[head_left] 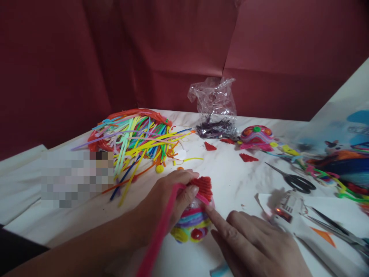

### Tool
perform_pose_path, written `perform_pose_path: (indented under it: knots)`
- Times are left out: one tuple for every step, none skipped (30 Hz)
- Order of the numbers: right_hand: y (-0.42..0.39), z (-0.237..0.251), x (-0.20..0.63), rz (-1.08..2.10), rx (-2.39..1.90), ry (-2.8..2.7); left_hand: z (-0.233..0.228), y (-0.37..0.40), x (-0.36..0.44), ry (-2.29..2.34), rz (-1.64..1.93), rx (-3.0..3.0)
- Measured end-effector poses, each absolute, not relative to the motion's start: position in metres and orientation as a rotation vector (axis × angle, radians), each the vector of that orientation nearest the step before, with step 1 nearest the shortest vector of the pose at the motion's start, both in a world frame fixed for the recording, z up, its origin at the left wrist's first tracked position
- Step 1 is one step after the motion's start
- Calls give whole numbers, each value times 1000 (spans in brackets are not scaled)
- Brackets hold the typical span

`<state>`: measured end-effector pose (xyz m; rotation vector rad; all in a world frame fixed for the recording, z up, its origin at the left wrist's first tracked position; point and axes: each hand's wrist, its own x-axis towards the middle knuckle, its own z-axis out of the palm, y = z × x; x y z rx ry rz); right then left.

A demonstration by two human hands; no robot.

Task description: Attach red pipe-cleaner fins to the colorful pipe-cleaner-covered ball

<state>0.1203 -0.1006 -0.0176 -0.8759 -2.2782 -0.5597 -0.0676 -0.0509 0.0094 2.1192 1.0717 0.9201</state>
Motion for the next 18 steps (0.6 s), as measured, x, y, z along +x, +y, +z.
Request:
perform_pose_path:
  knots:
    - [-101, -19, 120, -568, -879, -2279, 9, -51, -68, 1077, 932, 2114]
    - [-101, -20, 120, -577, -881, -2282, 8, -51, -67, 1079, 940, 2109]
    - [-101, -22, 121, -584, -889, -2290, 8, -51, -68, 1080, 941, 2103]
    - [-102, -23, 121, -586, -897, -2300, 8, -51, -68, 1078, 939, 2097]
    - [-102, -24, 121, -578, -904, -2320, 7, -51, -68, 1077, 943, 2090]
    - [-103, -24, 121, -564, -921, -2339, 7, -51, -69, 1074, 941, 2086]
    - [-103, -24, 122, -546, -941, -2354, 7, -51, -69, 1071, 932, 2086]
    - [-103, -24, 122, -527, -965, -2367, 6, -51, -70, 1067, 923, 2088]
    - [-102, -23, 122, -511, -982, -2381, 6, -51, -71, 1065, 919, 2089]
    - [-102, -22, 122, -503, -973, -2394, 5, -51, -72, 1066, 917, 2085]
    - [-101, -20, 122, -506, -962, -2392, 5, -50, -72, 1070, 917, 2076]
    - [-100, -19, 122, -517, -941, -2396, 4, -50, -72, 1073, 920, 2062]
    - [-100, -17, 122, -539, -917, -2389, 4, -50, -72, 1079, 931, 2046]
    - [-100, -15, 121, -565, -905, -2372, 3, -50, -72, 1089, 941, 2032]
    - [-100, -14, 120, -590, -904, -2349, 3, -50, -72, 1099, 947, 2022]
    - [-102, -13, 119, -606, -909, -2323, 2, -51, -72, 1103, 948, 2013]
    - [-103, -12, 117, -607, -905, -2311, 2, -51, -72, 1104, 948, 2006]
    - [-105, -11, 116, -598, -885, -2303, 2, -51, -72, 1106, 947, 1998]
